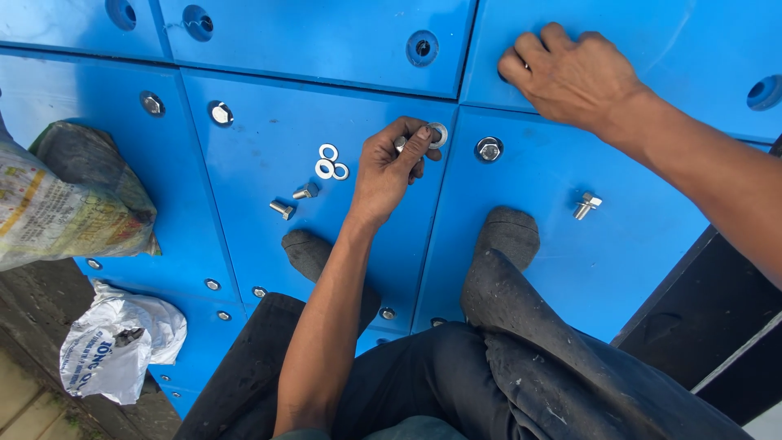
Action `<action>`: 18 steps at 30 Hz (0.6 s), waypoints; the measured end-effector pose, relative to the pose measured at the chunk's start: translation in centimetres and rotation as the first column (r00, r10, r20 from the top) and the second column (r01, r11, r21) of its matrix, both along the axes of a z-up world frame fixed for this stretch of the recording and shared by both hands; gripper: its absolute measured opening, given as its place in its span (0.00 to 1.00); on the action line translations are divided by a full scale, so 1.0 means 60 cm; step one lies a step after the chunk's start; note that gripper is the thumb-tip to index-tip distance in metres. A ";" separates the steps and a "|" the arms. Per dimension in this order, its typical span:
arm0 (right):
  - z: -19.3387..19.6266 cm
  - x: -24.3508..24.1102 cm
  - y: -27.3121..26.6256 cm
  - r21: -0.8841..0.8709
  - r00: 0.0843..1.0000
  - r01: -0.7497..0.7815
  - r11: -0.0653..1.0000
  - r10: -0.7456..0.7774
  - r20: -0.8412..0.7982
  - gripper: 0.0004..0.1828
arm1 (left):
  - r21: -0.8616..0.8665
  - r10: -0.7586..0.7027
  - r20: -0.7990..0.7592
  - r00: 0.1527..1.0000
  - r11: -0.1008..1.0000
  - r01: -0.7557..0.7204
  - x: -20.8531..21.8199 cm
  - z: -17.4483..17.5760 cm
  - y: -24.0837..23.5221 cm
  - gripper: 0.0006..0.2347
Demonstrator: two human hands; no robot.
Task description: The person lies beneath a blue paneled structure and fastens its panels together by hand, picking up bolts, washers and nuts from the panels and a woven sack, threading washers and nuts onto bolts, and inserting the assembled fasteners into aligned panel holes.
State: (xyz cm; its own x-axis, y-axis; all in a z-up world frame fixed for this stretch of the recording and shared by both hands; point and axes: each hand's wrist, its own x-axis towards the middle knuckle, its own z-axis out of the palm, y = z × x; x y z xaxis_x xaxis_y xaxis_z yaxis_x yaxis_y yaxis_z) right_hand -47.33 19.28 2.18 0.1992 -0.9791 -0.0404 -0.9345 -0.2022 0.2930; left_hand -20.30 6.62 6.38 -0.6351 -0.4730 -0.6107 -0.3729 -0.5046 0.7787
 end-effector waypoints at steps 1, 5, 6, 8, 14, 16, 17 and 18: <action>-0.018 -0.001 0.002 0.094 1.000 -0.005 0.996 0.005 -0.001 0.08 | -0.022 -0.019 -0.010 1.000 1.000 0.018 -0.003 0.000 0.002 0.11; -0.030 0.003 -0.021 0.425 0.988 0.151 0.893 -0.152 -0.031 0.28 | -0.004 0.008 -0.005 1.000 1.000 -0.008 -0.025 0.016 -0.004 0.11; -0.022 0.001 -0.024 0.416 0.987 0.158 0.896 -0.158 -0.034 0.28 | -0.013 0.002 -0.010 1.000 1.000 -0.003 -0.031 0.018 -0.007 0.11; -0.012 0.010 -0.023 0.429 0.984 0.170 0.887 -0.180 -0.018 0.34 | -0.010 0.008 0.001 1.000 1.000 -0.008 -0.031 0.023 -0.005 0.11; -0.013 -0.002 -0.019 0.190 0.999 0.027 0.981 -0.035 0.039 0.19 | 0.009 -0.031 -0.007 0.999 0.999 0.031 -0.044 0.031 0.002 0.12; 0.003 0.002 -0.033 0.353 0.973 0.155 0.923 -0.205 0.109 0.23 | 0.023 -0.031 -0.013 0.999 0.999 0.031 -0.054 0.037 0.004 0.11; 0.010 0.010 -0.039 0.518 0.912 0.250 0.818 -0.379 0.157 0.27 | 0.043 -0.027 -0.008 1.000 0.999 0.028 -0.054 0.042 0.005 0.11; 0.040 0.015 -0.034 0.516 0.910 0.252 0.819 -0.382 0.161 0.27 | 0.039 -0.031 -0.005 0.999 0.999 0.032 -0.056 0.044 0.007 0.11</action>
State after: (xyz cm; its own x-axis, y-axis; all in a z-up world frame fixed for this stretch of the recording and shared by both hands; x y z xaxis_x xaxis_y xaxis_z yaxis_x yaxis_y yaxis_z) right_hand -46.44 17.27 4.56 -0.0523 -0.8603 -0.5071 -0.9978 0.0658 -0.0088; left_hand -23.65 7.07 9.05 -0.6519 -0.4282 -0.6258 -0.3860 -0.5230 0.7599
